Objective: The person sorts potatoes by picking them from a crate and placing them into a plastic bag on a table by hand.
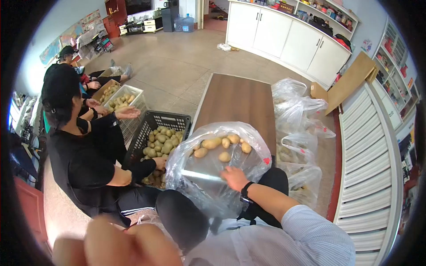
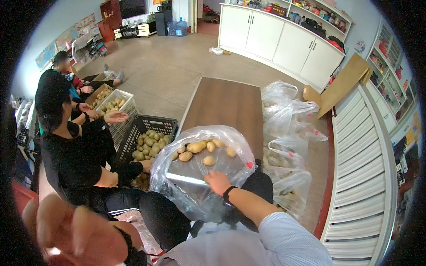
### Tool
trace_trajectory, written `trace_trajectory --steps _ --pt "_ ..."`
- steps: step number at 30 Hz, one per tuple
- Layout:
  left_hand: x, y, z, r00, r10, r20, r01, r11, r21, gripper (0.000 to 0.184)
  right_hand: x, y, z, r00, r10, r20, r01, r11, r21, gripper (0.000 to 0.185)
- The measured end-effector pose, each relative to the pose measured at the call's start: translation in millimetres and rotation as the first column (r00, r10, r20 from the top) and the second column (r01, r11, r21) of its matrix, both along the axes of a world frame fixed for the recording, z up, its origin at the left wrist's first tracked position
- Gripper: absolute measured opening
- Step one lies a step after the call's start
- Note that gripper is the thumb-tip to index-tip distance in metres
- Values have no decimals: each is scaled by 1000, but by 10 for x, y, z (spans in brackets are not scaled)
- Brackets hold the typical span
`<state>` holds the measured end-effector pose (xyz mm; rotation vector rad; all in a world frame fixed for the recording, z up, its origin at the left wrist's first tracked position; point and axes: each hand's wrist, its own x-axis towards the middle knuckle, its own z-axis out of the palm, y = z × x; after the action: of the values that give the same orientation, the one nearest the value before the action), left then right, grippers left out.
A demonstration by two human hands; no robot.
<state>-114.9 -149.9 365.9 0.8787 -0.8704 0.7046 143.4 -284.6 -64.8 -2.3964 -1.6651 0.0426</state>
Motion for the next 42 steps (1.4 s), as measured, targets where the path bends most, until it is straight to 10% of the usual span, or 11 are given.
trace_trajectory --steps 4,6,10,12,14,23,32,40,42 --pt "429 -28 -327 935 287 -210 -327 926 -190 16 14 -18 -78 993 -36 -112 48 993 110 34" --pt "660 215 -769 919 222 -326 -302 927 -220 40 49 13 -71 980 -60 -187 70 996 47 37" --pt "1157 557 -1650 712 37 -701 -351 884 -310 28 39 61 17 883 -168 -439 210 977 49 41" --pt "1309 663 -2183 607 -1 -795 -371 884 -285 29 36 119 98 846 -159 -509 240 966 96 41" --pt "1379 712 -2556 410 65 -910 -379 919 -105 29 24 177 261 538 -307 -785 364 925 -112 43" --pt "1407 740 -3319 -60 236 -970 -177 954 243 48 77 590 315 469 -183 -864 382 924 12 48" --pt "1479 797 -3421 65 -183 -981 -105 976 -189 36 -110 871 894 547 96 -832 284 913 293 42" --pt "1388 941 -3396 173 -150 -973 -322 925 -200 27 -1 781 562 765 18 -644 319 858 403 27" --pt "1349 1045 -3364 212 -140 -967 -383 899 -214 26 109 682 374 959 -25 -281 160 868 469 24"
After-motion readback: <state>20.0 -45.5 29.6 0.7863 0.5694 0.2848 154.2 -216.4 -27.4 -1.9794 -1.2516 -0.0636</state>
